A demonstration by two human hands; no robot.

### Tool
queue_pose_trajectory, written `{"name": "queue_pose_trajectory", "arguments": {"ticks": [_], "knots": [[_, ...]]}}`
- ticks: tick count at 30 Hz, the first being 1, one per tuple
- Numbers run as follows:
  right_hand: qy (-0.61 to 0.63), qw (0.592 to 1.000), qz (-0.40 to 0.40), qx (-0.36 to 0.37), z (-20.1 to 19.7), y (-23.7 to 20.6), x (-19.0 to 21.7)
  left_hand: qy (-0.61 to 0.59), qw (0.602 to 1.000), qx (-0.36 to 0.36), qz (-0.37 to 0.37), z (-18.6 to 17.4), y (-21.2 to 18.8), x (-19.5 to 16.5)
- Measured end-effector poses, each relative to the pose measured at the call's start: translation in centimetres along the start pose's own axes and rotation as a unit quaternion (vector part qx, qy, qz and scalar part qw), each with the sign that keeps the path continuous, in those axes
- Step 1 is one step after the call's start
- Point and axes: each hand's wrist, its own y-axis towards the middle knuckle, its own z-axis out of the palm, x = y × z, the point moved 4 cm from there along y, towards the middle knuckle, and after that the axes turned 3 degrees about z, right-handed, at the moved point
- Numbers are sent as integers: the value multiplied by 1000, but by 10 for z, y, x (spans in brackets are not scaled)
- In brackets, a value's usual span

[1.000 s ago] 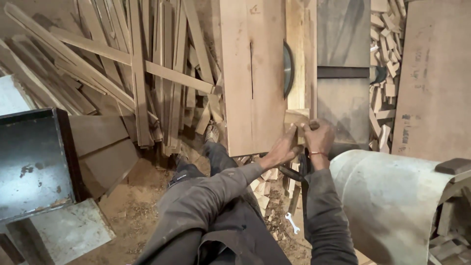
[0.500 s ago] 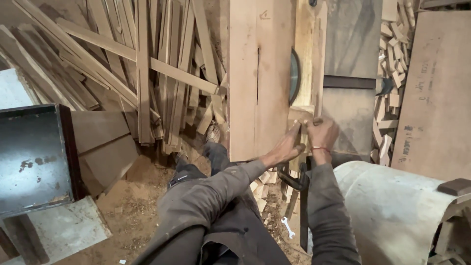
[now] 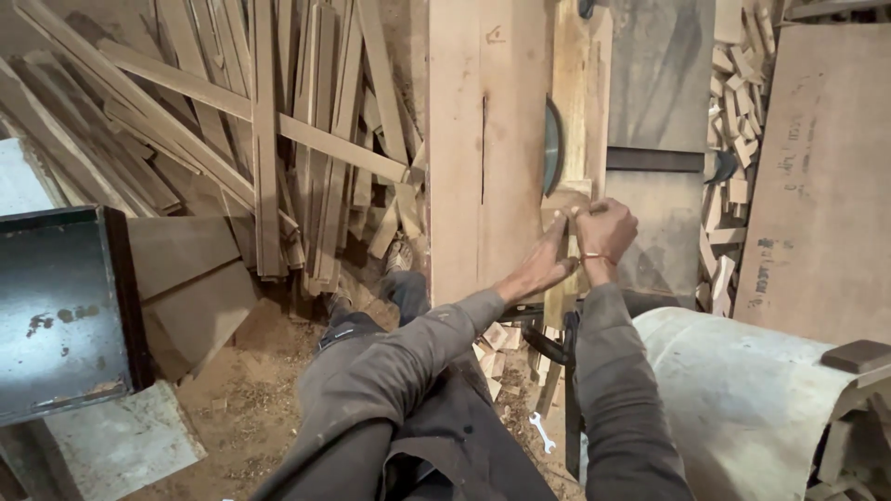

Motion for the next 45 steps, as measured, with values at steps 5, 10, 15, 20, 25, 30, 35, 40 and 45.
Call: {"name": "queue_pose_trajectory", "arguments": {"ticks": [5, 10, 15, 20, 25, 30, 35, 40, 45], "knots": [[4, 1000, -2, 14, -2, 3, 9, -57, 998, 9, -35, 9, -8, -7], [-2, 1000, 0, 18, 0, 10, 15, -20, 1000, 8, -10, 4, 0, -3], [-16, 1000, -2, 15, 5, 20, 16, 0, 1000, 8, -12, 1, 10, -7], [-5, 1000, -16, 4, 11, 27, 18, -8, 999, 0, -33, -4, 17, -12], [-3, 1000, -16, -4, 12, 32, 22, 1, 1000, -21, -10, -3, 24, -5], [-2, 1000, -15, -9, 10, 33, 25, -12, 999, -16, -26, -1, 27, 4], [4, 1000, -8, 8, 9, 35, 26, -23, 998, -19, -56, 0, 30, 8], [-11, 1000, -16, -4, 8, 40, 33, 5, 999, -27, -18, -1, 37, 7], [-20, 1000, 2, 9, 4, 41, 42, -12, 998, -18, -64, -3, 39, 4]]}}
